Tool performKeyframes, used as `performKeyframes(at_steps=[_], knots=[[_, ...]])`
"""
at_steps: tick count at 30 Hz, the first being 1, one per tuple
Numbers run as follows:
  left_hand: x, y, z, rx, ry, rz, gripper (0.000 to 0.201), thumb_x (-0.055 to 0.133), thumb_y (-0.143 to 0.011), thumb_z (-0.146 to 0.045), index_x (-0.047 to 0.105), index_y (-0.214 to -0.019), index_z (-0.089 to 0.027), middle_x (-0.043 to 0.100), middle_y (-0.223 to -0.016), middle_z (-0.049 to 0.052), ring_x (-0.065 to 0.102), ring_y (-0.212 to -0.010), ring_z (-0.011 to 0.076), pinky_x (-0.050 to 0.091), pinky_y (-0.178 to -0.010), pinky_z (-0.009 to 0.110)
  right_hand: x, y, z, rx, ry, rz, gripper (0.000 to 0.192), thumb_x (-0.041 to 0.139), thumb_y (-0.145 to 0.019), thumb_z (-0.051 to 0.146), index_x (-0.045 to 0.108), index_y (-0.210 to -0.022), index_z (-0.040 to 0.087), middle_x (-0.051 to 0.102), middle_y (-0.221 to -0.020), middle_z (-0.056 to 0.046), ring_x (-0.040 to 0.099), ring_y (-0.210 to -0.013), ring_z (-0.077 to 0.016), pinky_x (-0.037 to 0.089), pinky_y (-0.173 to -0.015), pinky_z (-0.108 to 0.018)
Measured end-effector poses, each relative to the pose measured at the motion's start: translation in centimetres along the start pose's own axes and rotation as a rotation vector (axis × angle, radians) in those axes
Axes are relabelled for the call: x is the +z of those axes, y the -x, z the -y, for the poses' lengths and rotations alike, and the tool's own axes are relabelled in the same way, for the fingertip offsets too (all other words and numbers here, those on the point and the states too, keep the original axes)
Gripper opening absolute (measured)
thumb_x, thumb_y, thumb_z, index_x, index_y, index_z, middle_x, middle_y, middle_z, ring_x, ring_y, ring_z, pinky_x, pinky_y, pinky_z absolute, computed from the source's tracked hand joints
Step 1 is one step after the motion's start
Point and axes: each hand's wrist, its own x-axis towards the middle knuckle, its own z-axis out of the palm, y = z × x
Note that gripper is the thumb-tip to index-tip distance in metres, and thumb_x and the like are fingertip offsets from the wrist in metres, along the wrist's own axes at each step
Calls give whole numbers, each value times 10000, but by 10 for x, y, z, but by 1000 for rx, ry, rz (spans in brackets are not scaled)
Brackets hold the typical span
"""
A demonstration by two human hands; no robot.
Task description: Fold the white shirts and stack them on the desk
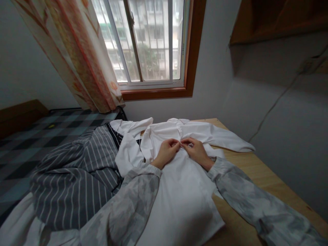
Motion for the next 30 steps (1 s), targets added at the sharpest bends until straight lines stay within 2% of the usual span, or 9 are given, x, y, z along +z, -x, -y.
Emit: performKeyframes(at_steps=[7,14,18,23,30], knots=[[0,1,-5,-19,16,-16,298,762,-851,-442,775,-884,-146,724,-711,35,624,-634,152,457,-614,254,0,0,2,41,-42,-10,153,739,-920,324,827,-1000,227,835,-1023,-72,764,-934,-250,592,-882,-388],[1,-1,0,-19,73,-12,283,767,-845,-427,762,-889,-147,704,-690,17,603,-607,134,444,-588,241,0,2,7,-11,-38,-42,168,740,-921,334,832,-1012,228,829,-1005,-71,741,-871,-234,589,-835,-370],[1,-1,-1,25,22,-21,277,738,-870,-414,779,-921,-146,727,-723,27,617,-617,141,459,-600,246,1,2,8,-26,-52,-64,180,736,-938,347,826,-1036,226,825,-1027,-71,735,-894,-238,578,-853,-374],[1,4,-8,103,-143,-51,282,767,-879,-413,805,-965,-148,795,-831,64,675,-698,166,496,-662,260,1,2,5,27,-55,-88,177,762,-916,362,808,-1016,223,829,-1006,-65,740,-897,-250,567,-860,-381],[-1,8,-11,137,-302,-67,135,767,-846,-275,824,-918,-176,822,-855,57,708,-681,171,503,-670,270,0,2,5,-6,-10,-55,82,720,-906,274,754,-971,239,797,-965,-38,712,-889,-241,540,-865,-373]])
